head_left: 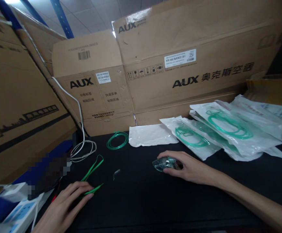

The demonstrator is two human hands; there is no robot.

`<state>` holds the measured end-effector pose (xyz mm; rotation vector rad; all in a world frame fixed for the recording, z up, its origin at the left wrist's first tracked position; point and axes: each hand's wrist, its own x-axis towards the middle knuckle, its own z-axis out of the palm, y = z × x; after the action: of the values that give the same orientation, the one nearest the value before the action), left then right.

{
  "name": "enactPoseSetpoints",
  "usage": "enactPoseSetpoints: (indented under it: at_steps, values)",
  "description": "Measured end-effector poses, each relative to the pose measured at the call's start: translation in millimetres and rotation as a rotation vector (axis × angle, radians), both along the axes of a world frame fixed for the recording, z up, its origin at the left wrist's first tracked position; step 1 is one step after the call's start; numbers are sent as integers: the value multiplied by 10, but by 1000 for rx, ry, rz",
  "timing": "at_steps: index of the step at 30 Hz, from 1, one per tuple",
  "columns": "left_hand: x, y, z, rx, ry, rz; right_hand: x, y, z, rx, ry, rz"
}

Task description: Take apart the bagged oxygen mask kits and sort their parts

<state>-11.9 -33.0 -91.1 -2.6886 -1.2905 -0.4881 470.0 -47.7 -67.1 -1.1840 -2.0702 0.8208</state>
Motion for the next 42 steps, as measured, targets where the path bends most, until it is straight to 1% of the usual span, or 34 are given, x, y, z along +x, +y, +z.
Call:
enactPoseSetpoints:
  at_steps: [3,4,6,9,11,12,13,15,17,18,20,23,26,29,33,37,42]
  values:
    - [-143,20,-71,1,-22,18,0,13,9,32,7,-3]
    - [-132,19,-69,7,-42,34,1,19,9,42,-1,-4]
    - [-8,2,-8,18,-91,65,1,39,-1,74,-17,-14]
    - [398,-13,206,23,-157,48,-30,114,-25,144,-40,-15]
    - [756,49,391,-14,-178,5,-93,197,-34,173,-70,3]
    - [945,115,484,-10,-199,-38,-140,245,-36,186,-85,14]
    - [1133,208,572,-51,-203,-68,-196,297,-39,203,-93,22]
    - [1493,456,720,-70,-258,-141,-325,397,-53,259,-97,37]
    - [1810,739,815,-71,-324,-157,-450,479,-87,326,-109,45]
    - [1945,869,836,-81,-351,-161,-500,507,-110,348,-120,38]
    - [2158,1061,824,-90,-395,-164,-559,532,-163,368,-137,13]
    - [2319,1144,704,-82,-429,-183,-536,519,-219,387,-138,-33]
    - [2317,1093,569,-89,-406,-218,-445,511,-220,412,-90,-68]
    - [2247,1083,489,-91,-370,-220,-398,542,-190,407,-42,-55]
    - [2197,1142,435,-100,-351,-205,-454,589,-171,402,-17,-11]
    - [2231,1151,393,-132,-337,-244,-511,600,-178,408,-18,-7]
    - [2288,1119,376,-175,-343,-298,-495,608,-192,409,-23,8]
